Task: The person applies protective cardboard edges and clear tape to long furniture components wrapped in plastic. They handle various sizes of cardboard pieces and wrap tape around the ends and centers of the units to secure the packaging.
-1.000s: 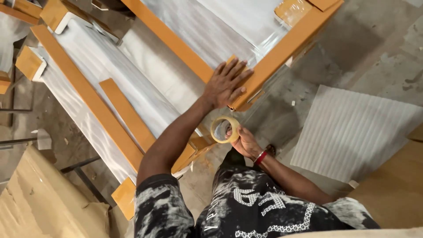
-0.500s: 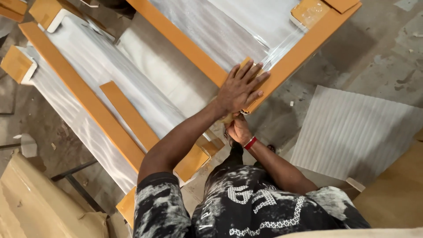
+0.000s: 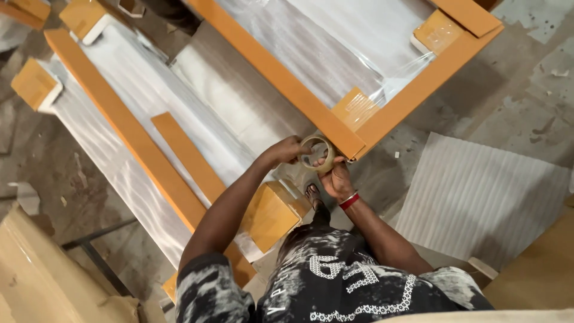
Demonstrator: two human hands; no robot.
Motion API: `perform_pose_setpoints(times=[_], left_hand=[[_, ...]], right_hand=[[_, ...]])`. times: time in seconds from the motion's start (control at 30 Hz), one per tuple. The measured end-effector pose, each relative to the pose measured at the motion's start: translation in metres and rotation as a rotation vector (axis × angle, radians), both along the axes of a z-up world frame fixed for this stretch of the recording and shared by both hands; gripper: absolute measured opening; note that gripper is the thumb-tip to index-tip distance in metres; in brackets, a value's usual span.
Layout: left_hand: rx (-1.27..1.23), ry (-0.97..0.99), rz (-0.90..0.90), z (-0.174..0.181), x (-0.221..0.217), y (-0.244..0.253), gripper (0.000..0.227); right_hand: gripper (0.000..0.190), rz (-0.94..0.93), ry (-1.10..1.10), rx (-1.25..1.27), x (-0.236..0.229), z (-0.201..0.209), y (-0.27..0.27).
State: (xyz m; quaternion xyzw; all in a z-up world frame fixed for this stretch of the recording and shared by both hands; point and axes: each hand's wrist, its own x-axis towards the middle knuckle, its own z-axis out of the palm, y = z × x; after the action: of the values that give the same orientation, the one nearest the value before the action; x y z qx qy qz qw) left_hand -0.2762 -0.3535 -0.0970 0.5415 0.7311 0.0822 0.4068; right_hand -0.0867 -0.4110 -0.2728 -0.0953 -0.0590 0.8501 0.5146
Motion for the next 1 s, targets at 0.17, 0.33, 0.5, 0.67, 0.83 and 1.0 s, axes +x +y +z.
perform_pose_setpoints(times=[0.17,0.33,0.5,0.67,0.83,1.0], left_hand=[[-0.23,-0.723,0.006,-0.059,-0.008,0.004,0.054],[-0.167,-0.652,0.294,-0.049,-0.034,0.012,0.044],[0.074,-0.684,0.522,-0.074,-0.062,0.026,0.041],[0.274,-0.739,0.778,-0.06,-0.076,0.042,0.03],[0.419,-0.809,0.753,-0.081,-0.072,0.038,0.025],[0.549,-0.806,0.772,-0.078,-0.096,0.068,0.027]], right_hand=[[0.05,-0.026,-0.075,0.063,0.001,0.015,-0.004],[0.054,0.138,-0.459,0.175,0.016,0.129,-0.001],[0.041,0.732,-1.103,0.768,0.072,0.158,0.013],[0.039,0.209,-0.656,1.1,0.076,0.29,0.056],[0.054,0.246,-0.841,0.965,0.056,0.19,0.089],[0.053,0.274,-0.919,0.875,0.057,0.187,0.091]])
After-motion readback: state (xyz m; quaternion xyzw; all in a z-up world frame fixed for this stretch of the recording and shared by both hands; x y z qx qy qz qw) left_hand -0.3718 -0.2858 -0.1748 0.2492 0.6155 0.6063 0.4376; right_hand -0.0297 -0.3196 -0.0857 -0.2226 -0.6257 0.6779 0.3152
